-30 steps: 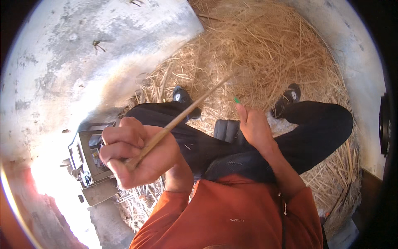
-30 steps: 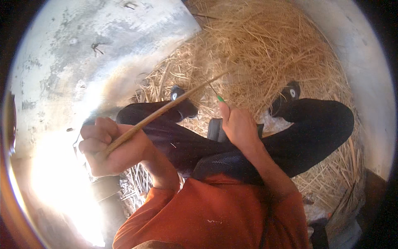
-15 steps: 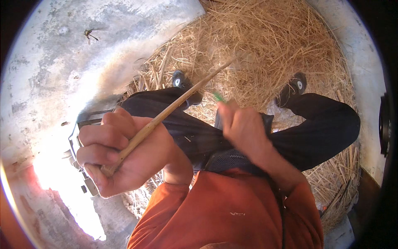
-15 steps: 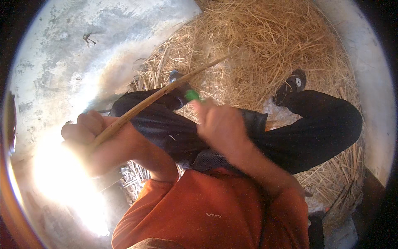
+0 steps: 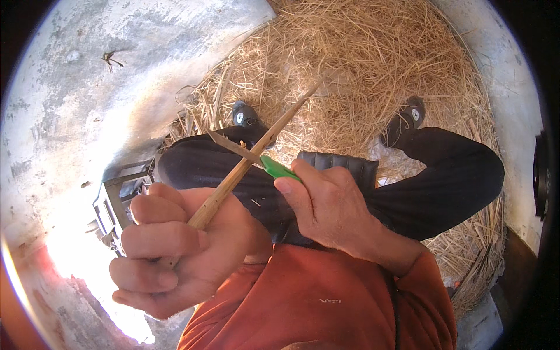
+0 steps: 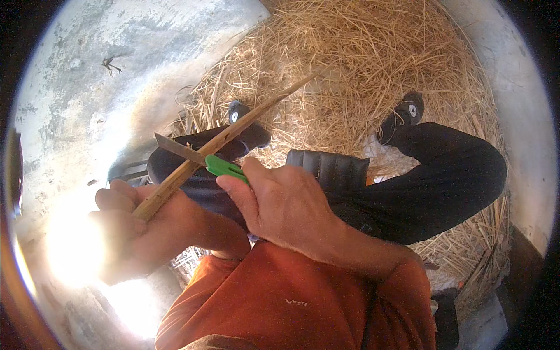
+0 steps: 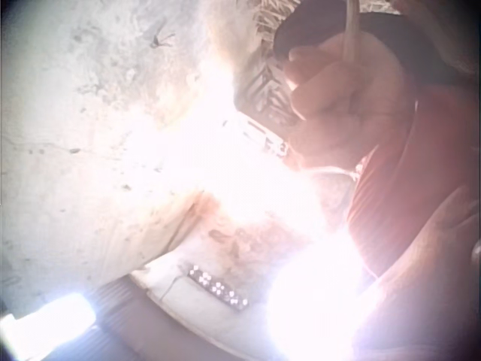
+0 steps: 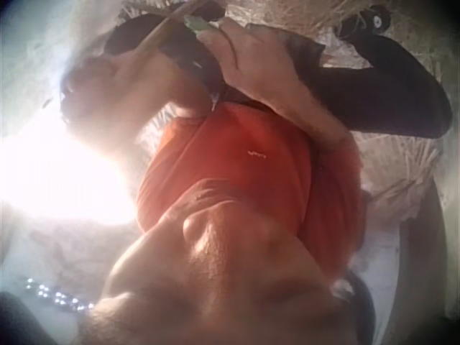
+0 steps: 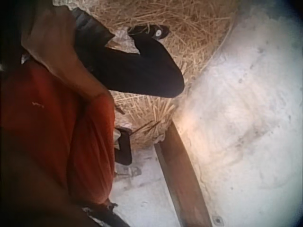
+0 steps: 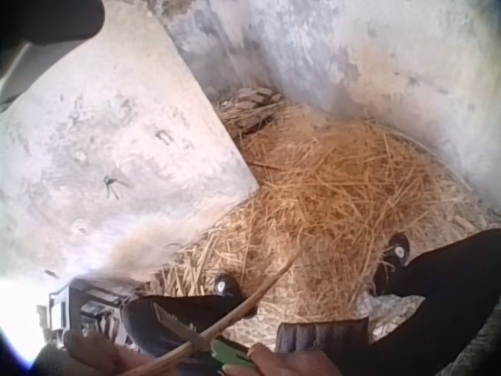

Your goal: The person strips the bark from a long wooden stick using a green-handled utility knife. They hold the stick with their left hand and use their right hand to shave the wood along its length.

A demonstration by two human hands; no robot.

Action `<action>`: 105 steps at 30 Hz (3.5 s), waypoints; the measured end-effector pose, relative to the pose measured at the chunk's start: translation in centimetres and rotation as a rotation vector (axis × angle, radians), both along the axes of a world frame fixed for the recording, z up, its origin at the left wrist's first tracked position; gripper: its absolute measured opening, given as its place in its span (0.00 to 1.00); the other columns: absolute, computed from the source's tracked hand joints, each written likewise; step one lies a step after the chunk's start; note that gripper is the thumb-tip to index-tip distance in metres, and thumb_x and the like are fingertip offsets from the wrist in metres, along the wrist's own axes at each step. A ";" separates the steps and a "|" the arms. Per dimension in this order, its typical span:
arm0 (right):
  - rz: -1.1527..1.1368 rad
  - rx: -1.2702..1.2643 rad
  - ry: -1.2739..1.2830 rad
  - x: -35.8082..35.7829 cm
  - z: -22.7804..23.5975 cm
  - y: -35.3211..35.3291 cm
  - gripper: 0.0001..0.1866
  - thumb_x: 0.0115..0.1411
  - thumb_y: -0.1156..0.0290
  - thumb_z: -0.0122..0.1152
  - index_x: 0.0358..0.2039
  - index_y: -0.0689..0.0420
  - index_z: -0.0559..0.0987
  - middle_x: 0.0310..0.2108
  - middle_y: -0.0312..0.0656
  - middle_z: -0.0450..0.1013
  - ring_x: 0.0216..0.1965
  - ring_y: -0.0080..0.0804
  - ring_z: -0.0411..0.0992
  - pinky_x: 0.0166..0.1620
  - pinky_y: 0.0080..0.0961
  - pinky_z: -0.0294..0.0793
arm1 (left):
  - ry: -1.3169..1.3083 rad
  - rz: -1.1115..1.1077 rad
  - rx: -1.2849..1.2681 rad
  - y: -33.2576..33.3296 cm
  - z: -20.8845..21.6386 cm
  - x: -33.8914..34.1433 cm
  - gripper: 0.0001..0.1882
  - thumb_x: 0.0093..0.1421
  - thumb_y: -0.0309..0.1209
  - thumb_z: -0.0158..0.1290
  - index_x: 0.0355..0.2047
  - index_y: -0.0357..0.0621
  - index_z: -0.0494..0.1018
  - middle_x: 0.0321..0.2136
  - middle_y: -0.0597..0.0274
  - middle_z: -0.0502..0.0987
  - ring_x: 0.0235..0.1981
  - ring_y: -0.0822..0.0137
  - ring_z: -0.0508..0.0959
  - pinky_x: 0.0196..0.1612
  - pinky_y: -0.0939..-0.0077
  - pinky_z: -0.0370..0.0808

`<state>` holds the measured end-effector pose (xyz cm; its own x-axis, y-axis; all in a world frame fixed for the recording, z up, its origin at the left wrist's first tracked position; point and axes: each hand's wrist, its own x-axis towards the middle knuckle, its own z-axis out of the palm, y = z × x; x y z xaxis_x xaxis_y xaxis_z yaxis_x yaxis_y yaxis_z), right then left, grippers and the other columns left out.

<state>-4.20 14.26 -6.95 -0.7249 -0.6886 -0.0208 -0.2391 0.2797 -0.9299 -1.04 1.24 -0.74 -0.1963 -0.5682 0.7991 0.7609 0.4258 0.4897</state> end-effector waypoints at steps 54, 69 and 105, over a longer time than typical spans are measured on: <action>-0.321 0.370 0.002 -9.9 -18.1 1.3 0.27 0.63 0.47 0.43 0.40 0.63 0.73 0.31 0.61 0.73 0.40 0.56 0.72 0.42 0.43 0.70 | -0.117 0.476 0.036 -3.6 -0.7 -0.8 0.23 0.65 0.45 0.31 0.13 0.53 0.50 0.08 0.70 0.50 0.11 0.76 0.49 0.16 0.80 0.49; 0.077 -0.094 -0.070 -0.2 0.1 -1.0 0.13 0.65 0.62 0.46 0.34 0.60 0.66 0.14 0.54 0.66 0.21 0.58 0.69 0.23 0.48 0.64 | -0.019 0.530 0.132 -0.8 0.2 -2.2 0.11 0.53 0.31 0.36 0.14 0.51 0.53 0.09 0.69 0.51 0.10 0.75 0.52 0.16 0.82 0.49; -0.053 0.111 0.099 -1.4 -6.0 -1.2 0.17 0.66 0.60 0.44 0.35 0.63 0.70 0.13 0.55 0.67 0.19 0.59 0.68 0.23 0.49 0.66 | -0.066 0.244 0.033 -2.0 -0.6 -0.7 0.20 0.63 0.49 0.28 0.18 0.54 0.52 0.02 0.66 0.50 0.08 0.78 0.43 0.14 0.83 0.44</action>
